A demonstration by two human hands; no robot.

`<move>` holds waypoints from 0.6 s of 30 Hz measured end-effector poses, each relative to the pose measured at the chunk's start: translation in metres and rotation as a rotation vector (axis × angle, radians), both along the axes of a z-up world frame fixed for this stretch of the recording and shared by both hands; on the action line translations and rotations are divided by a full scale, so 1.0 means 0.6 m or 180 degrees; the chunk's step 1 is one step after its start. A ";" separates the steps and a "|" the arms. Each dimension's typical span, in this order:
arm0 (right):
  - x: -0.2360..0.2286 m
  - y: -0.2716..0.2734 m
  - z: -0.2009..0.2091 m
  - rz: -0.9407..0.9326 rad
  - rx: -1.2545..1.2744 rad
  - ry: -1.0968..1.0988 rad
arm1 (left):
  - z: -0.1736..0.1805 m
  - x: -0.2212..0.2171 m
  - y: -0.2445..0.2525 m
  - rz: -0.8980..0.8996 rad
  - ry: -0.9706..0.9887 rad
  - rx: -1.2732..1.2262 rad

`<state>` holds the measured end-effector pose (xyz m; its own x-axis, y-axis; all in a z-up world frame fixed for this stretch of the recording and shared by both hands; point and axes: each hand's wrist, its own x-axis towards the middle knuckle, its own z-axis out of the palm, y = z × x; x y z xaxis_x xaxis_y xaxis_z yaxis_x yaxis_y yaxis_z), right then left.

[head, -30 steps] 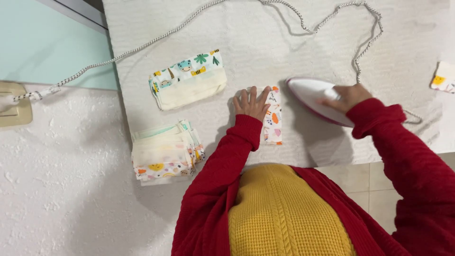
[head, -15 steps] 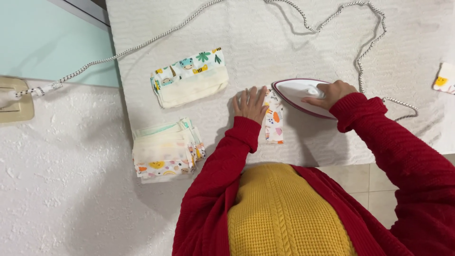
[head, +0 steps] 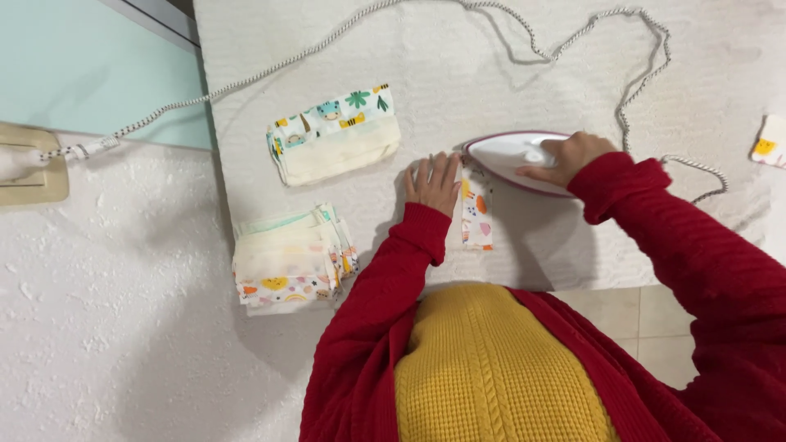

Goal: Ironing and folding small pieces of patterned fabric on a workshop table.

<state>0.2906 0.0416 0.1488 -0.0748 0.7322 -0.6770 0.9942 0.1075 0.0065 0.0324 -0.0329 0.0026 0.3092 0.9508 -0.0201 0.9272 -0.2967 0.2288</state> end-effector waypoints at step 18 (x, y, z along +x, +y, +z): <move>-0.067 0.059 -0.062 0.0699 0.0094 0.0421 | -0.036 -0.054 -0.025 0.0499 -0.0895 0.0445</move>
<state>0.2503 0.0769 0.1115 -0.3207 0.7079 -0.6293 0.9394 0.3227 -0.1157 0.0000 -0.0480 -0.0191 0.1341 0.9747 0.1787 0.8704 -0.2021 0.4490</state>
